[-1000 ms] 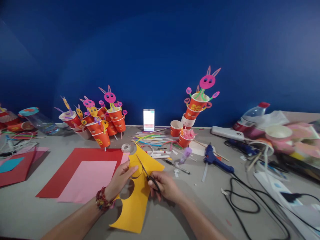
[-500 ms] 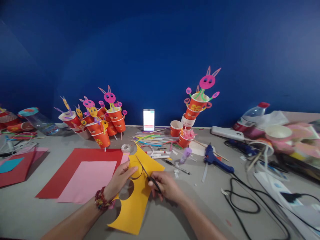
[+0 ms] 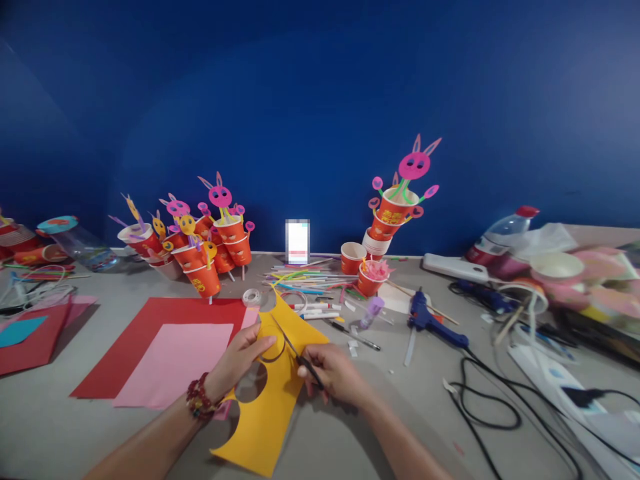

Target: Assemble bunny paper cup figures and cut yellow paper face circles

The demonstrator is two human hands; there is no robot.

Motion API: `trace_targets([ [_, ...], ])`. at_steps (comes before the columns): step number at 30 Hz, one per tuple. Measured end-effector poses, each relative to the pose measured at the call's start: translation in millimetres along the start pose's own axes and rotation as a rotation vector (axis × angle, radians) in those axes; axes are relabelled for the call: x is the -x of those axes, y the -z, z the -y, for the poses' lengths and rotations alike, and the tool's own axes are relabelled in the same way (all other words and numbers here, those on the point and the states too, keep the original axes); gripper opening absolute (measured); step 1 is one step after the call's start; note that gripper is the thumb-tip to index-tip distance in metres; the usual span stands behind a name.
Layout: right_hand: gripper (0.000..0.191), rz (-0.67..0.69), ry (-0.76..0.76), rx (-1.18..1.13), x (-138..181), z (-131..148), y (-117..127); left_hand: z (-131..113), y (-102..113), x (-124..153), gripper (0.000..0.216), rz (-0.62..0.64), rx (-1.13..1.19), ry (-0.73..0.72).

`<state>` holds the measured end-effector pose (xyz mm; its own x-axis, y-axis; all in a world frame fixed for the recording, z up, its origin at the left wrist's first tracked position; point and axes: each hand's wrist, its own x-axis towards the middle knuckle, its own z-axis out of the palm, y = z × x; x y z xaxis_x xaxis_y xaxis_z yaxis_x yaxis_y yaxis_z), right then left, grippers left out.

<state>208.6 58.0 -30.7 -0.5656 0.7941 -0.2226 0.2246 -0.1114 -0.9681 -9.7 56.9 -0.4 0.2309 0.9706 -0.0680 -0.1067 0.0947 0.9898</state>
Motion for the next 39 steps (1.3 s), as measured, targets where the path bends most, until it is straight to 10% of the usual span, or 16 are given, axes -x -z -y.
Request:
trace_targets([
  [39, 0.064, 0.011, -0.013, 0.066, 2.8, 10.8, 5.4, 5.7, 10.1, -1.6, 0.036, 0.086, 0.073, 0.096],
])
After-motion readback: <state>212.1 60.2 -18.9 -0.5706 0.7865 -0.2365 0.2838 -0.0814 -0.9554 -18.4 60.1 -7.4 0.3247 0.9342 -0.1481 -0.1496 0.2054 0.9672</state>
